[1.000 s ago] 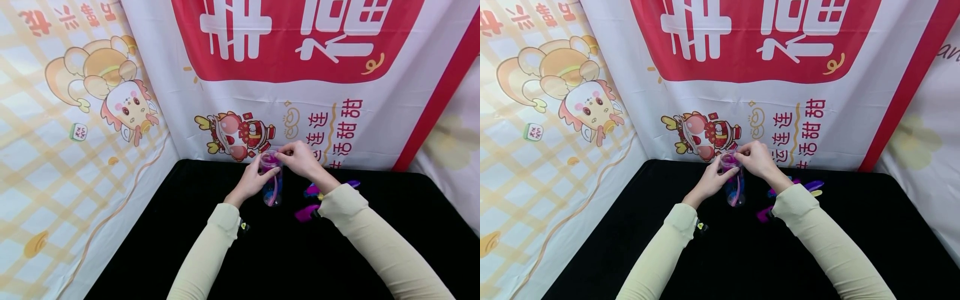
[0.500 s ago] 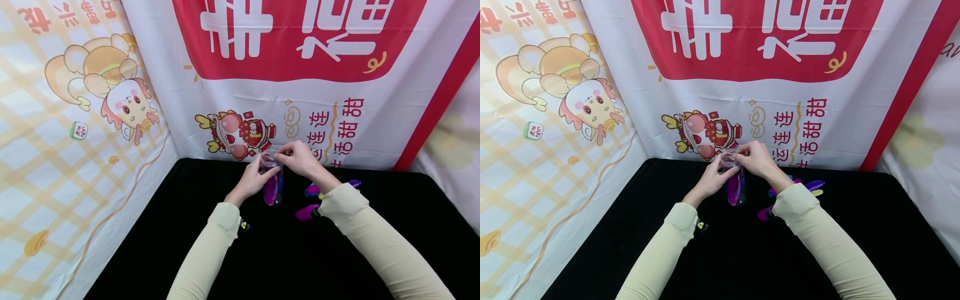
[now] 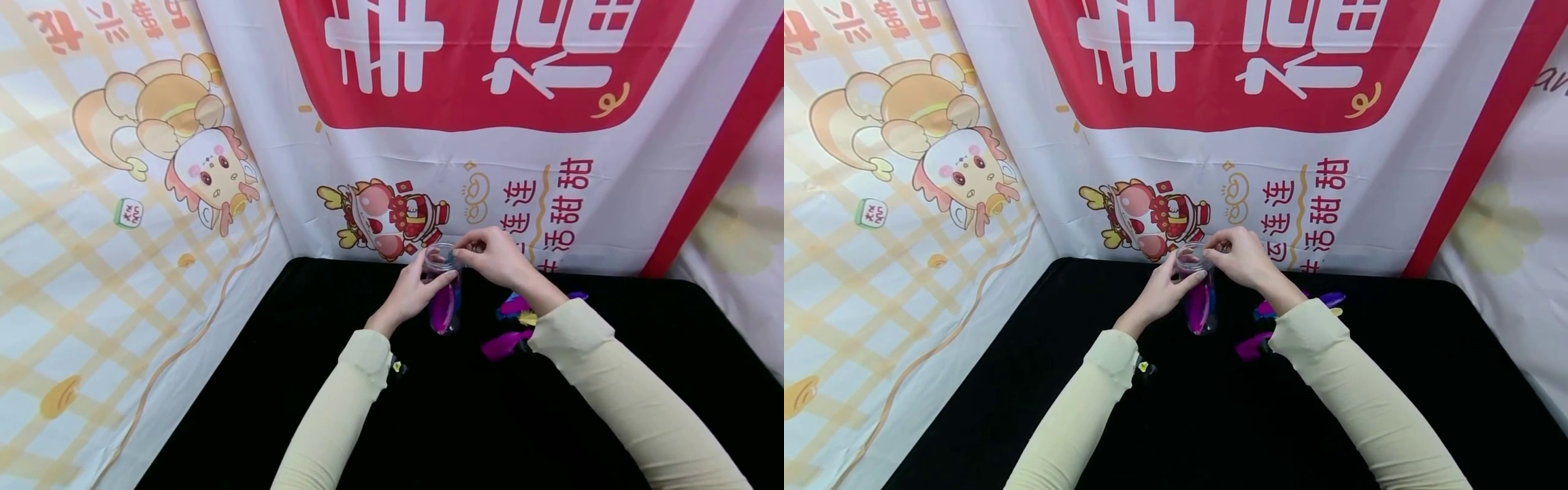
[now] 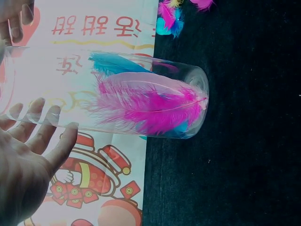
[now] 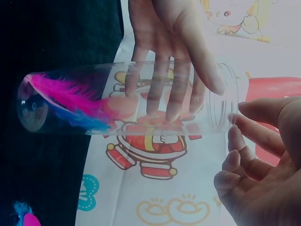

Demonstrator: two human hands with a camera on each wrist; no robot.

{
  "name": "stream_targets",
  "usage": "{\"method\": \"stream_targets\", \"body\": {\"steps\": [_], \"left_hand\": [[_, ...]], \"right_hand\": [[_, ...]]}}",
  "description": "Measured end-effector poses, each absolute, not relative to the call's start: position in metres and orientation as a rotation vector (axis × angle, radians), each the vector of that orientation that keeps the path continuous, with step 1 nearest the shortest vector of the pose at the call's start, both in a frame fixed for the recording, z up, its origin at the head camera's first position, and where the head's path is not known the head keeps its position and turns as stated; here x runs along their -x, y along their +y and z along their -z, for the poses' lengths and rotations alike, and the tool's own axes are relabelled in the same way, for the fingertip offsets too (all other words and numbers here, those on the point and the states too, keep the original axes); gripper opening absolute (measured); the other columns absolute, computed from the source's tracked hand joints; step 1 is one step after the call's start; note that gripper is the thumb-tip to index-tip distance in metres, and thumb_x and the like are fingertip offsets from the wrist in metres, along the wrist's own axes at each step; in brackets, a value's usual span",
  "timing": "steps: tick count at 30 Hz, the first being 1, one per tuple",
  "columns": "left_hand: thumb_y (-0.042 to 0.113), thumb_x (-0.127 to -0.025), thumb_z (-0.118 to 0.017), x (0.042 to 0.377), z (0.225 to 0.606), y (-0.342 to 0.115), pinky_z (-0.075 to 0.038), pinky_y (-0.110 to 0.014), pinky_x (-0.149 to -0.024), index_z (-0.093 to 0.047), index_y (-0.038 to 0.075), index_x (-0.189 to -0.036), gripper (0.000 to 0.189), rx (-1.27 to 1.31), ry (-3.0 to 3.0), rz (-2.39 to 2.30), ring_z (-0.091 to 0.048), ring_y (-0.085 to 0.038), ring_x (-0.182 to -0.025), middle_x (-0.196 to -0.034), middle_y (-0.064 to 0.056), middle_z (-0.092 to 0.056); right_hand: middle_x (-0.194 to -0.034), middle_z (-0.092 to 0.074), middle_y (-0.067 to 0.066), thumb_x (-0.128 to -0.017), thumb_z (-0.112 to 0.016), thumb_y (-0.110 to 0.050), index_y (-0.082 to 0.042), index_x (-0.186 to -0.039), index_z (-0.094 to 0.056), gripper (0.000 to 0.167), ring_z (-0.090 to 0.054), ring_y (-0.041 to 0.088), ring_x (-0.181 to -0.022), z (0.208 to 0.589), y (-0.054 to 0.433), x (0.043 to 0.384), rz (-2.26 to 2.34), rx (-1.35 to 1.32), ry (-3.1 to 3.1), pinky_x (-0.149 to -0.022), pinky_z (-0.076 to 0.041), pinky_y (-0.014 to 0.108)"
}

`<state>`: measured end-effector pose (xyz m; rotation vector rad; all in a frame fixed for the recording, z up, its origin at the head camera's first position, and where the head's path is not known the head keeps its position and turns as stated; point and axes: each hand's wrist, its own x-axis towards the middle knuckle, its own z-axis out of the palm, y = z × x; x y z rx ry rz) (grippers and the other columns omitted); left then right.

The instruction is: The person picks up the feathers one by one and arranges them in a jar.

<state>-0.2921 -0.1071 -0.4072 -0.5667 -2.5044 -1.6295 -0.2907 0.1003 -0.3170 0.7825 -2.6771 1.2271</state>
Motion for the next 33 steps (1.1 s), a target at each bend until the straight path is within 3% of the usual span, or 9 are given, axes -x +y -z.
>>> {"method": "stream_targets", "body": {"steps": [10,16,22,33], "left_hand": [[0.048,-0.096,-0.070,0.291,0.407,-0.107,-0.052,-0.032,-0.100,-0.043,0.018,-0.151,0.068,0.557,-2.500,1.616,-0.060,-0.012,-0.122,-0.132,-0.001,-0.064],[0.045,-0.097,-0.070,0.292,0.407,-0.107,-0.052,-0.035,-0.101,-0.043,0.012,-0.152,0.070,0.569,-2.485,1.632,-0.060,-0.015,-0.123,-0.134,-0.005,-0.063],[0.046,-0.097,-0.069,0.292,0.406,-0.107,-0.052,-0.036,-0.102,-0.044,0.018,-0.150,0.066,0.564,-2.489,1.636,-0.060,-0.014,-0.123,-0.136,-0.007,-0.062],[0.045,-0.098,-0.069,0.292,0.407,-0.106,-0.051,-0.038,-0.104,-0.045,0.018,-0.149,0.064,0.567,-2.486,1.666,-0.059,-0.016,-0.124,-0.135,-0.006,-0.062]], "right_hand": [[-0.095,-0.071,0.009,-0.099,-0.068,-0.017,-0.006,-0.106,-0.078,0.017,-0.059,0.025,-0.080,0.319,0.117,0.288,-1.239,-0.758,-2.672,-0.070,-0.049,0.037],[-0.095,-0.071,0.009,-0.098,-0.069,-0.017,-0.006,-0.105,-0.078,0.016,-0.060,0.023,-0.082,0.323,0.125,0.289,-1.210,-0.768,-2.667,-0.072,-0.049,0.036],[-0.095,-0.072,0.009,-0.098,-0.069,-0.018,-0.005,-0.105,-0.078,0.017,-0.061,0.023,-0.086,0.324,0.131,0.288,-1.205,-0.749,-2.687,-0.076,-0.049,0.037],[-0.101,-0.072,0.010,-0.099,-0.069,-0.018,-0.007,-0.105,-0.078,0.015,-0.065,0.024,-0.090,0.324,0.153,0.282,-1.201,-0.735,-2.726,-0.080,-0.051,0.039]]}}
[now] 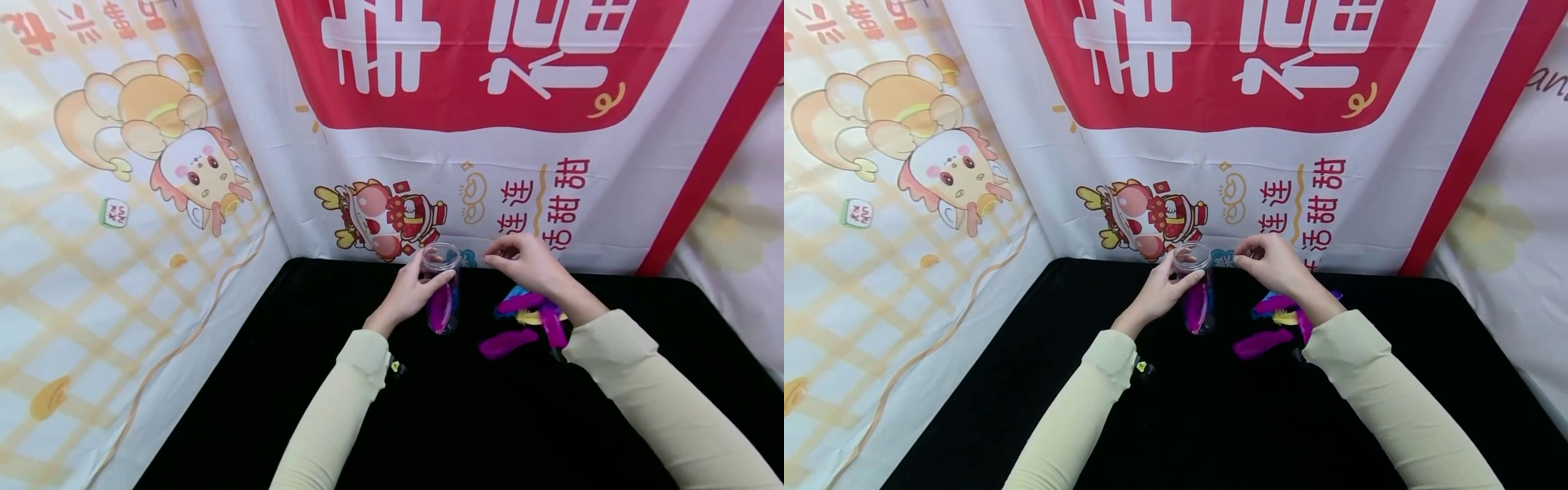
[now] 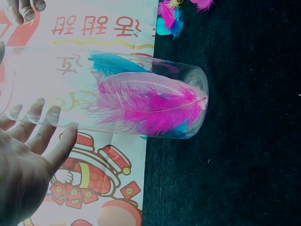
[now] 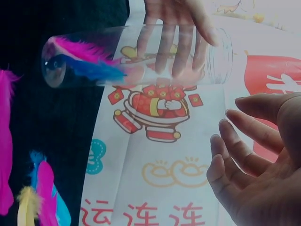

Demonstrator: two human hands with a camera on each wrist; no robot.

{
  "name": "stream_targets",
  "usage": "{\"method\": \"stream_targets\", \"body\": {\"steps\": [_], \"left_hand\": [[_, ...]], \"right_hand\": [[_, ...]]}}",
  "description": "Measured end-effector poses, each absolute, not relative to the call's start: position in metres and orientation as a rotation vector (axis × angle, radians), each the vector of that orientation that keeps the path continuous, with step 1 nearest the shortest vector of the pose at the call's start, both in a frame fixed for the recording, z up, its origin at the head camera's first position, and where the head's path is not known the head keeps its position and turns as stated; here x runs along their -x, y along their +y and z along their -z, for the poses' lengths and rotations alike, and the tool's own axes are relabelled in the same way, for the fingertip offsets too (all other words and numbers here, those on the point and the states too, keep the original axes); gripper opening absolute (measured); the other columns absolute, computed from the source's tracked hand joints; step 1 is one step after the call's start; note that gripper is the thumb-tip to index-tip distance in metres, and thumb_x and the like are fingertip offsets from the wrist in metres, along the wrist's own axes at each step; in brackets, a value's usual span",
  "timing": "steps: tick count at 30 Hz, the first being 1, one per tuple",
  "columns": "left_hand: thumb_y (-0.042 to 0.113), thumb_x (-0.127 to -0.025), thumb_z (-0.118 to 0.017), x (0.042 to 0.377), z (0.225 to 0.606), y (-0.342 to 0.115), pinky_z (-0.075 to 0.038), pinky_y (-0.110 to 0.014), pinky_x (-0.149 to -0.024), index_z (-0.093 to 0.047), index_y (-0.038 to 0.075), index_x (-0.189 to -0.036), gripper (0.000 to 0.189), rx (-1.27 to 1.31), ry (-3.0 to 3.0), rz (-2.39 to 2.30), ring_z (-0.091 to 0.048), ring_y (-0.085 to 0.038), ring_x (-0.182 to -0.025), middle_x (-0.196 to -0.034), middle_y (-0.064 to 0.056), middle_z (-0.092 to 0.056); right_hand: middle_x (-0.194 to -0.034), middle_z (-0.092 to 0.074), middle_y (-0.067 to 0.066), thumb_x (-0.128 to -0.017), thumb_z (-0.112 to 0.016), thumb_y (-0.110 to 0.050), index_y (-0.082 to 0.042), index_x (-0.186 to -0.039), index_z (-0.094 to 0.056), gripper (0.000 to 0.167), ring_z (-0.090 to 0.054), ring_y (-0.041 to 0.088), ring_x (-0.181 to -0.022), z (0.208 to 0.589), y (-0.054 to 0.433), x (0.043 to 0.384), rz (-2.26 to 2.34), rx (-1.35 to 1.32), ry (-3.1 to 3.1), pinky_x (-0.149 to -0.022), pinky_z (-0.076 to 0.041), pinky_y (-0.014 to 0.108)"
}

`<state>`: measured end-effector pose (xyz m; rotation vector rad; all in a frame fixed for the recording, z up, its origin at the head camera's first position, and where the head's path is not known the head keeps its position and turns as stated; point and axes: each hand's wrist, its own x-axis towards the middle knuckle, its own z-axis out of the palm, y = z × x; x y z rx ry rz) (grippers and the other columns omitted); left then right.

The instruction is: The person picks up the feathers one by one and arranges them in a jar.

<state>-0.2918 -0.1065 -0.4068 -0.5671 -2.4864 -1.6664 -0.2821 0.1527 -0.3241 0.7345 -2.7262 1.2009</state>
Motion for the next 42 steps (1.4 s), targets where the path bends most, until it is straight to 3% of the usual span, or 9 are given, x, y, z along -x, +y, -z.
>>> {"method": "stream_targets", "body": {"steps": [5,12,18,23,26,33,42], "left_hand": [[0.045,-0.098,-0.069,0.292,0.407,-0.106,-0.051,-0.036,-0.103,-0.045,0.018,-0.149,0.063,0.569,-2.490,1.666,-0.059,-0.014,-0.123,-0.133,-0.002,-0.062],[0.045,-0.098,-0.068,0.292,0.406,-0.105,-0.051,-0.036,-0.103,-0.044,0.018,-0.150,0.064,0.585,-2.481,1.680,-0.059,-0.015,-0.123,-0.138,-0.011,-0.060],[0.045,-0.098,-0.069,0.292,0.406,-0.105,-0.052,-0.035,-0.102,-0.044,0.018,-0.149,0.063,0.577,-2.484,1.655,-0.059,-0.014,-0.123,-0.135,-0.005,-0.062],[0.043,-0.098,-0.069,0.292,0.407,-0.105,-0.051,-0.035,-0.103,-0.044,0.016,-0.149,0.063,0.572,-2.482,1.651,-0.059,-0.015,-0.124,-0.137,-0.011,-0.061],[0.045,-0.098,-0.069,0.292,0.407,-0.105,-0.051,-0.035,-0.103,-0.044,0.017,-0.149,0.063,0.564,-2.487,1.649,-0.058,-0.014,-0.125,-0.136,-0.008,-0.061],[0.030,-0.102,-0.066,0.262,0.368,-0.103,-0.050,-0.035,-0.105,-0.040,0.006,-0.152,0.061,0.573,-2.572,1.660,-0.057,-0.023,-0.129,-0.139,-0.014,-0.059],[0.028,-0.101,-0.068,0.267,0.377,-0.101,-0.049,-0.041,-0.107,-0.042,0.008,-0.150,0.059,0.541,-2.512,1.726,-0.056,-0.025,-0.129,-0.139,-0.018,-0.058]], "right_hand": [[-0.103,-0.073,0.010,-0.100,-0.068,-0.018,-0.007,-0.106,-0.077,0.016,-0.065,0.024,-0.092,0.324,0.164,0.280,-1.202,-0.703,-2.745,-0.080,-0.052,0.039],[-0.108,-0.073,0.010,-0.100,-0.067,-0.020,-0.008,-0.108,-0.076,0.017,-0.065,0.025,-0.096,0.326,0.177,0.281,-1.193,-0.664,-2.785,-0.082,-0.053,0.040],[-0.102,-0.073,0.009,-0.099,-0.069,-0.020,-0.008,-0.105,-0.077,0.016,-0.064,0.024,-0.096,0.330,0.184,0.281,-1.161,-0.671,-2.763,-0.083,-0.051,0.039],[-0.104,-0.074,0.009,-0.099,-0.070,-0.020,-0.008,-0.106,-0.078,0.016,-0.065,0.023,-0.093,0.333,0.188,0.281,-1.156,-0.665,-2.761,-0.080,-0.052,0.035],[-0.107,-0.072,0.011,-0.100,-0.068,-0.020,-0.006,-0.109,-0.077,0.018,-0.065,0.024,-0.094,0.334,0.193,0.281,-1.173,-0.664,-2.783,-0.080,-0.052,0.035],[-0.107,-0.074,0.012,-0.100,-0.068,-0.021,-0.006,-0.111,-0.076,0.020,-0.067,0.025,-0.094,0.344,0.205,0.281,-1.152,-0.645,-2.812,-0.080,-0.053,0.038],[-0.105,-0.075,0.012,-0.097,-0.072,-0.018,-0.005,-0.109,-0.075,0.018,-0.069,0.025,-0.094,0.358,0.219,0.283,-1.118,-0.631,-2.794,-0.082,-0.053,0.034]]}}
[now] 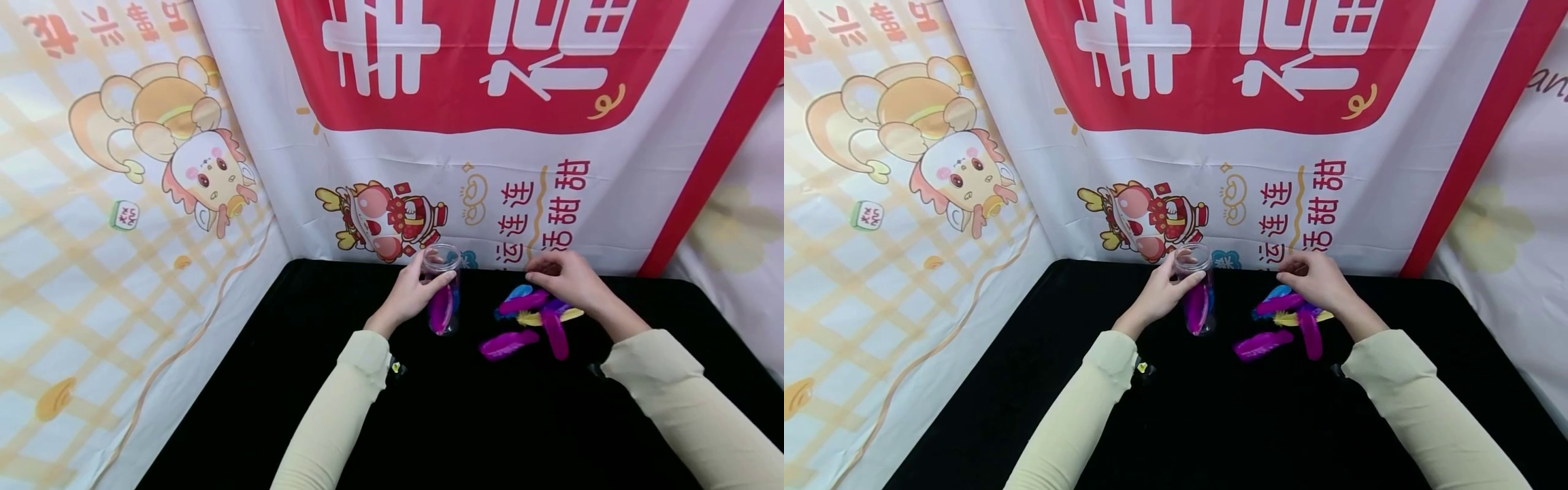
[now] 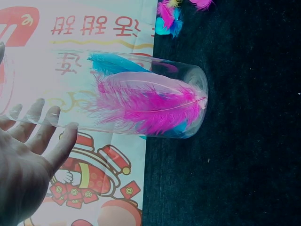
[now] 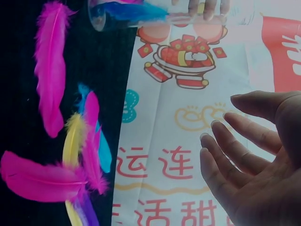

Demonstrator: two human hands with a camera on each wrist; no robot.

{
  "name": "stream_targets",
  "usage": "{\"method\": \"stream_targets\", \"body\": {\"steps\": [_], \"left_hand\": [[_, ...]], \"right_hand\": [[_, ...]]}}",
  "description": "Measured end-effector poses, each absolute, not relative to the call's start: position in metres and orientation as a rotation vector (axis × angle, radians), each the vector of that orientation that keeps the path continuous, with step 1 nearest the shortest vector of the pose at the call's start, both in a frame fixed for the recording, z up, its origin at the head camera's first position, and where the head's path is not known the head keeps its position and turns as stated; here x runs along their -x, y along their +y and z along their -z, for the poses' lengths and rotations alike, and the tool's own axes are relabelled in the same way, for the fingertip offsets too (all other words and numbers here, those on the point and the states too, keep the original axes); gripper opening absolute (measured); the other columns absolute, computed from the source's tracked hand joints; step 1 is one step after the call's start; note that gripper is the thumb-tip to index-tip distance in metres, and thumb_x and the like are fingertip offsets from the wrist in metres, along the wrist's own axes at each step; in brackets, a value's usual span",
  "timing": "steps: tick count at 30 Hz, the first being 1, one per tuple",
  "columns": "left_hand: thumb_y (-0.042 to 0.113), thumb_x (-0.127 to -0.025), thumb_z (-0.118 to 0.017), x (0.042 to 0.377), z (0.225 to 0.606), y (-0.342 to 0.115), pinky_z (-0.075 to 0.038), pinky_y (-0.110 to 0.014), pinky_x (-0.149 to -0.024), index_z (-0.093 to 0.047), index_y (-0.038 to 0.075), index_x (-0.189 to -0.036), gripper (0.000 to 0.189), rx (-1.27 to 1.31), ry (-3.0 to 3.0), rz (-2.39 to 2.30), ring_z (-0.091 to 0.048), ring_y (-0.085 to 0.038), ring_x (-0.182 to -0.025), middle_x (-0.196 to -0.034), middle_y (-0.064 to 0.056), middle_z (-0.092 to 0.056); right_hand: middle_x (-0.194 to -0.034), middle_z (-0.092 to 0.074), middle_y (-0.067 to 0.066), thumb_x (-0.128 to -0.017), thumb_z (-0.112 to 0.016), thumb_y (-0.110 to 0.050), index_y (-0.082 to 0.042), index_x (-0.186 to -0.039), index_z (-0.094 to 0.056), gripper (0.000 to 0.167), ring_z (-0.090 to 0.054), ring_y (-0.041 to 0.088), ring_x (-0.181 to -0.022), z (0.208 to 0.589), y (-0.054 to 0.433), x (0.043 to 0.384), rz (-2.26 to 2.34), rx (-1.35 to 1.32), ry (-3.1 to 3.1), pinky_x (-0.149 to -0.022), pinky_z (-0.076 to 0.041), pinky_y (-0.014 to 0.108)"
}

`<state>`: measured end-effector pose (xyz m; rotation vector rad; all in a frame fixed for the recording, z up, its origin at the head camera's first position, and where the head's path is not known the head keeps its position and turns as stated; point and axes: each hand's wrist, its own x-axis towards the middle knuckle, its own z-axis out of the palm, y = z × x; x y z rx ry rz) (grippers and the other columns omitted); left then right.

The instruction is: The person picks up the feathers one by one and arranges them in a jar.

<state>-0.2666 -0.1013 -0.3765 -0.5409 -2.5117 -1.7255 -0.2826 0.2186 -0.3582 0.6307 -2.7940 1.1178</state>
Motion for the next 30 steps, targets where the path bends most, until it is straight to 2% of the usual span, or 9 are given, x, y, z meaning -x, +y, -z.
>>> {"method": "stream_targets", "body": {"steps": [7,13,19,30], "left_hand": [[0.028,-0.102,-0.066,0.262,0.369,-0.103,-0.050,-0.037,-0.105,-0.041,0.005,-0.152,0.060,0.565,-2.564,1.664,-0.057,-0.023,-0.128,-0.138,-0.013,-0.059],[0.035,-0.101,-0.068,0.284,0.396,-0.105,-0.048,-0.040,-0.107,-0.039,0.011,-0.153,0.064,0.547,-2.527,1.692,-0.056,-0.023,-0.130,-0.142,-0.015,-0.057],[0.044,-0.098,-0.069,0.291,0.405,-0.106,-0.050,-0.038,-0.104,-0.042,0.018,-0.151,0.064,0.548,-2.511,1.669,-0.057,-0.016,-0.126,-0.138,-0.007,-0.060],[0.047,-0.098,-0.069,0.291,0.406,-0.106,-0.051,-0.036,-0.103,-0.043,0.018,-0.150,0.065,0.559,-2.512,1.644,-0.058,-0.013,-0.124,-0.135,-0.002,-0.061]], "right_hand": [[-0.107,-0.074,0.015,-0.097,-0.072,-0.020,-0.003,-0.111,-0.074,0.022,-0.068,0.025,-0.095,0.365,0.226,0.284,-1.122,-0.580,-2.838,-0.081,-0.051,0.034],[-0.111,-0.074,0.016,-0.098,-0.071,-0.022,-0.003,-0.113,-0.072,0.024,-0.067,0.025,-0.096,0.369,0.233,0.287,-1.126,-0.541,-2.888,-0.081,-0.051,0.035],[-0.108,-0.073,0.015,-0.098,-0.071,-0.021,0.000,-0.115,-0.071,0.027,-0.066,0.024,-0.094,0.381,0.243,0.292,-1.098,-0.504,-2.926,-0.078,-0.051,0.035],[-0.107,-0.073,0.017,-0.096,-0.072,-0.021,0.004,-0.116,-0.070,0.032,-0.067,0.027,-0.097,0.400,0.257,0.298,-1.082,-0.452,-2.962,-0.077,-0.052,0.035]]}}
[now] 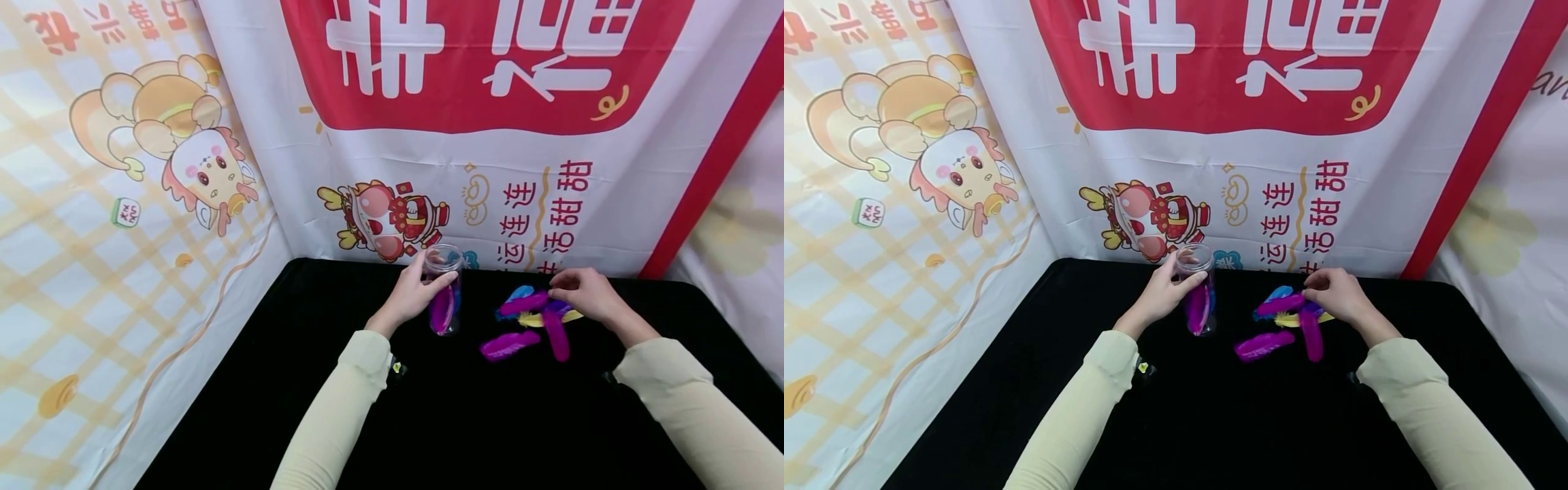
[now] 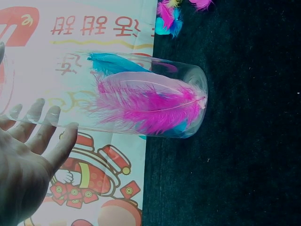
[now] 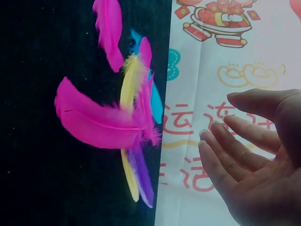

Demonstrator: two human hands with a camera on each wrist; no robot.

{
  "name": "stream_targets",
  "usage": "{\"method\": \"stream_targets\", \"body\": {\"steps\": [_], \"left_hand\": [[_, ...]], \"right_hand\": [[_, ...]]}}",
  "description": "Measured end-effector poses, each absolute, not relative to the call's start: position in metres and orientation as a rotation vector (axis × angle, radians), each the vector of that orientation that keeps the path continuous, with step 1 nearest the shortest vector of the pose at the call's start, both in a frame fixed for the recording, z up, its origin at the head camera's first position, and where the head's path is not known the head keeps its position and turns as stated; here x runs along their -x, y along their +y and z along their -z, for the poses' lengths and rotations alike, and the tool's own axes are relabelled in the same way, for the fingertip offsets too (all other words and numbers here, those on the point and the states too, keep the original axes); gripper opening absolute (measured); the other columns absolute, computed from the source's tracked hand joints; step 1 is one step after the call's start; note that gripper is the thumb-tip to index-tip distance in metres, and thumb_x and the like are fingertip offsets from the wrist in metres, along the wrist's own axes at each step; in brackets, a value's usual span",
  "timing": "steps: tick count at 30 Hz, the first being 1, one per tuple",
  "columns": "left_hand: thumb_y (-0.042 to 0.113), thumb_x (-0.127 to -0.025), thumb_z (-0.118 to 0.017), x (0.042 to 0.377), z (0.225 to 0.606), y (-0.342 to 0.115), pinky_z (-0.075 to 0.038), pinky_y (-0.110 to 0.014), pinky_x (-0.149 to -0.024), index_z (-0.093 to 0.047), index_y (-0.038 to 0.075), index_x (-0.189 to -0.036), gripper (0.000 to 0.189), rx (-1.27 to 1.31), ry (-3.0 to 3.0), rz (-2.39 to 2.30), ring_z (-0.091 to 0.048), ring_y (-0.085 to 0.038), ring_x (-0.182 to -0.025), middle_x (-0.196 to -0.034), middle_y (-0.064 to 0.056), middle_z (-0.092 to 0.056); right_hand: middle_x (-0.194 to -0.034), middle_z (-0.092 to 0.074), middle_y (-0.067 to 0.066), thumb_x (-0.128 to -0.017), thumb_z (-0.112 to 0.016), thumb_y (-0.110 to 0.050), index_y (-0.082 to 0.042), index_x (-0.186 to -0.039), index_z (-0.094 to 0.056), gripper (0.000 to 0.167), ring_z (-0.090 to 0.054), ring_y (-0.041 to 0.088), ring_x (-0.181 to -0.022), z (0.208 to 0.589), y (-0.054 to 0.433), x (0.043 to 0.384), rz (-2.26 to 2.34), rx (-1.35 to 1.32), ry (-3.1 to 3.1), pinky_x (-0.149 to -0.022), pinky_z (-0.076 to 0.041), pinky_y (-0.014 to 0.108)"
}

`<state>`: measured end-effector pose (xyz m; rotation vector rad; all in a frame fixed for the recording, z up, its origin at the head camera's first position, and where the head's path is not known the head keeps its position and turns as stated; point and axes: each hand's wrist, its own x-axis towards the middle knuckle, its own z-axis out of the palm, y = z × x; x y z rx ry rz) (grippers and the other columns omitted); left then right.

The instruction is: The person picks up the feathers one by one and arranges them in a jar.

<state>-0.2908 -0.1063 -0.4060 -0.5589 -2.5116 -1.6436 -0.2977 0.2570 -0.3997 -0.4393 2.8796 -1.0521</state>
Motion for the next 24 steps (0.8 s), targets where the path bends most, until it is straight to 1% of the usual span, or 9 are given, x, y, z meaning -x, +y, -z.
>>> {"method": "stream_targets", "body": {"steps": [5,8,11,17,24], "left_hand": [[0.047,-0.097,-0.069,0.290,0.406,-0.106,-0.051,-0.037,-0.104,-0.042,0.016,-0.151,0.067,0.566,-2.509,1.647,-0.058,-0.014,-0.124,-0.136,-0.005,-0.061],[0.047,-0.097,-0.069,0.290,0.405,-0.106,-0.051,-0.036,-0.103,-0.043,0.016,-0.151,0.067,0.564,-2.508,1.640,-0.058,-0.013,-0.123,-0.134,-0.002,-0.061],[0.047,-0.097,-0.069,0.290,0.406,-0.106,-0.051,-0.036,-0.103,-0.044,0.018,-0.150,0.065,0.567,-2.507,1.635,-0.059,-0.013,-0.123,-0.134,-0.001,-0.061],[0.048,-0.097,-0.069,0.290,0.406,-0.106,-0.051,-0.037,-0.104,-0.043,0.018,-0.150,0.066,0.567,-2.515,1.641,-0.058,-0.015,-0.124,-0.136,-0.006,-0.061],[0.048,-0.098,-0.068,0.290,0.405,-0.107,-0.051,-0.035,-0.103,-0.043,0.018,-0.150,0.066,0.563,-2.514,1.629,-0.058,-0.013,-0.124,-0.133,0.000,-0.061]], "right_hand": [[-0.111,-0.072,0.020,-0.098,-0.070,-0.022,0.005,-0.119,-0.068,0.035,-0.066,0.028,-0.098,0.405,0.260,0.299,1.043,0.400,2.848,-0.077,-0.053,0.036],[-0.112,-0.071,0.021,-0.098,-0.069,-0.022,0.006,-0.121,-0.067,0.036,-0.066,0.028,-0.098,0.410,0.263,0.301,1.042,0.379,2.840,-0.077,-0.054,0.036],[-0.112,-0.071,0.022,-0.097,-0.070,-0.022,0.007,-0.121,-0.067,0.038,-0.067,0.029,-0.098,0.415,0.265,0.302,1.045,0.371,2.840,-0.076,-0.054,0.036],[-0.113,-0.071,0.024,-0.097,-0.071,-0.021,0.008,-0.121,-0.067,0.039,-0.066,0.030,-0.099,0.422,0.267,0.302,1.058,0.363,2.839,-0.077,-0.055,0.038],[-0.109,-0.072,0.023,-0.095,-0.071,-0.017,0.009,-0.118,-0.067,0.035,-0.066,0.029,-0.098,0.425,0.269,0.301,1.060,0.394,2.870,-0.076,-0.053,0.033]]}}
